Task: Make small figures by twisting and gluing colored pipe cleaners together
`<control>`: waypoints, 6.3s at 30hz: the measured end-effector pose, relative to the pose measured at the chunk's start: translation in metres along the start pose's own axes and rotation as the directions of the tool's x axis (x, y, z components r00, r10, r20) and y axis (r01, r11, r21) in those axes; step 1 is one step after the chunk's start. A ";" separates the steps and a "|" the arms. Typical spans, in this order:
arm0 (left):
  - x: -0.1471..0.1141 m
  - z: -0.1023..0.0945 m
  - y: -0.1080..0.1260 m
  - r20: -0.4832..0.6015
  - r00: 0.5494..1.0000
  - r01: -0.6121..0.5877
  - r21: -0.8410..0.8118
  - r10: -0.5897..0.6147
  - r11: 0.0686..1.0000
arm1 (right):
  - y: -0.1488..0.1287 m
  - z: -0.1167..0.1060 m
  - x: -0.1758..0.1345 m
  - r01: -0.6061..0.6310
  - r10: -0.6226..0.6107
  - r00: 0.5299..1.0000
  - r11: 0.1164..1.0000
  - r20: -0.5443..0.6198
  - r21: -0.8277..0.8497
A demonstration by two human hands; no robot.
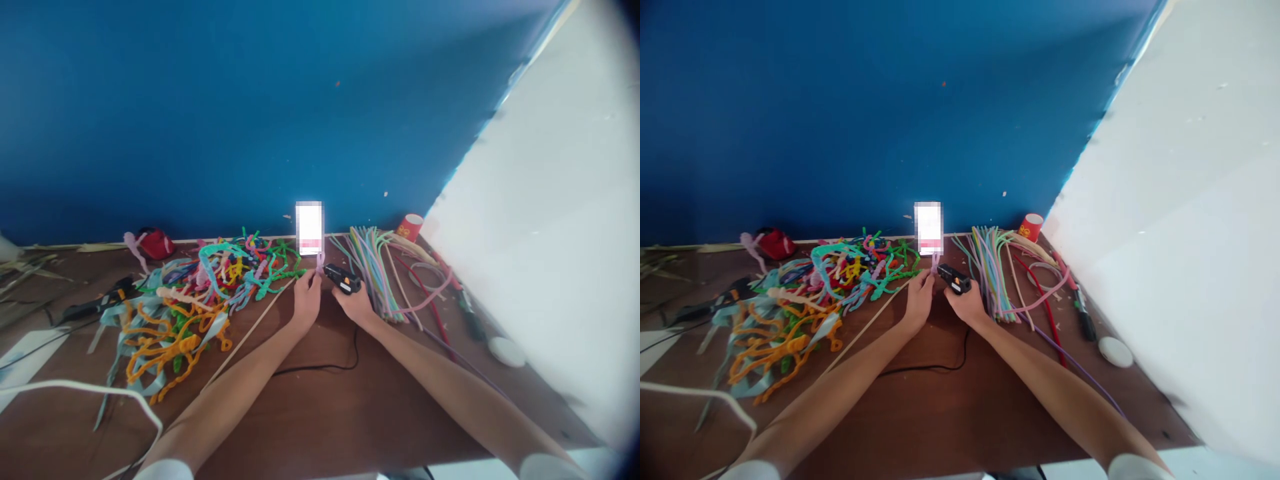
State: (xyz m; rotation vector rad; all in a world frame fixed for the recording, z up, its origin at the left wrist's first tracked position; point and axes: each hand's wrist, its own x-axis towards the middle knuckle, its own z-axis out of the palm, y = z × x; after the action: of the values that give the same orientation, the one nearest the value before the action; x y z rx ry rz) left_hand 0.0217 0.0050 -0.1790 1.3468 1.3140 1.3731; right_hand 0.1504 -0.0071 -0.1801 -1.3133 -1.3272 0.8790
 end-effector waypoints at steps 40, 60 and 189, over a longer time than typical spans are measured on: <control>-0.001 0.000 0.003 -0.007 1.000 0.014 -0.009 -0.014 1.000 | 0.005 0.000 -0.001 0.051 -0.050 0.999 0.998 0.014 -0.039; -0.001 0.000 0.003 0.004 1.000 0.018 -0.039 -0.018 0.999 | 0.005 0.000 -0.003 0.057 -0.054 0.997 0.997 0.052 -0.059; 0.009 -0.026 0.002 0.683 0.606 -0.770 0.375 0.408 0.516 | 0.009 -0.006 0.004 0.070 -0.070 0.997 0.997 -0.016 -0.012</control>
State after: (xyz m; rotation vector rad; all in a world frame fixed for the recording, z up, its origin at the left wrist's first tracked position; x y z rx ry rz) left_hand -0.0047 0.0093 -0.1725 2.6811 0.9508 0.8070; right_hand 0.1585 -0.0027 -0.1873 -1.2732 -1.3588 0.8117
